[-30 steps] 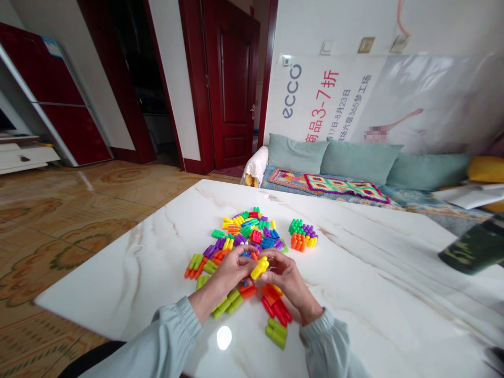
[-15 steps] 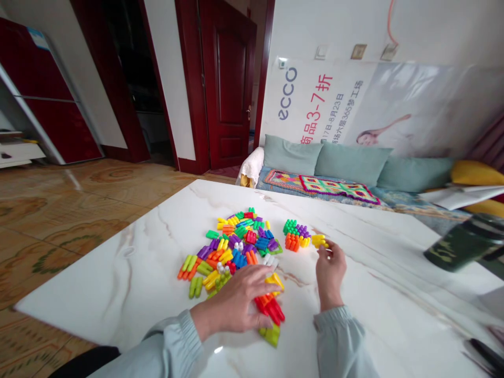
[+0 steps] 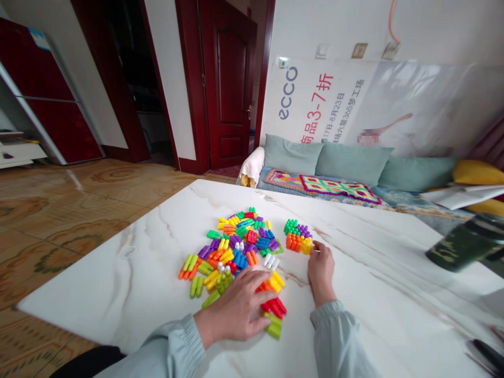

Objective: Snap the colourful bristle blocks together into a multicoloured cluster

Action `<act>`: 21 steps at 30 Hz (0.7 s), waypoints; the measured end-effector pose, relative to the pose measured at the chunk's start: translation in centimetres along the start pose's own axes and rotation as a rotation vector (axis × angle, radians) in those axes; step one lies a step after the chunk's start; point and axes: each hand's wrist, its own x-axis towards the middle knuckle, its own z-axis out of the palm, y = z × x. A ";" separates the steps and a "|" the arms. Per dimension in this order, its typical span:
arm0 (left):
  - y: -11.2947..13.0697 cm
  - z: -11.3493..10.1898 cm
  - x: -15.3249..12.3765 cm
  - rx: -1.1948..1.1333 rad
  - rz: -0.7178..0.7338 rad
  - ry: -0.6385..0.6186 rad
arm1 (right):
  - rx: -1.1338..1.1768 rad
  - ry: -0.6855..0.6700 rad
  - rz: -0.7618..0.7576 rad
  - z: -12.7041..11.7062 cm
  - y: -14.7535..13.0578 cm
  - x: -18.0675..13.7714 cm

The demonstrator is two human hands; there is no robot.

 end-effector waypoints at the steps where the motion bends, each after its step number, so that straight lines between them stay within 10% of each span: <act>1: 0.0 0.0 -0.1 -0.007 0.015 -0.005 | 0.004 0.022 0.014 -0.1 -0.2 -0.1; 9: 0.1 0.5 -0.2 0.019 0.098 -0.078 | -0.241 -0.173 0.103 -1.7 -2.1 -1.4; 21: -0.2 0.2 0.1 0.055 -0.063 0.068 | 0.011 -0.208 0.031 -2.0 -4.1 -1.9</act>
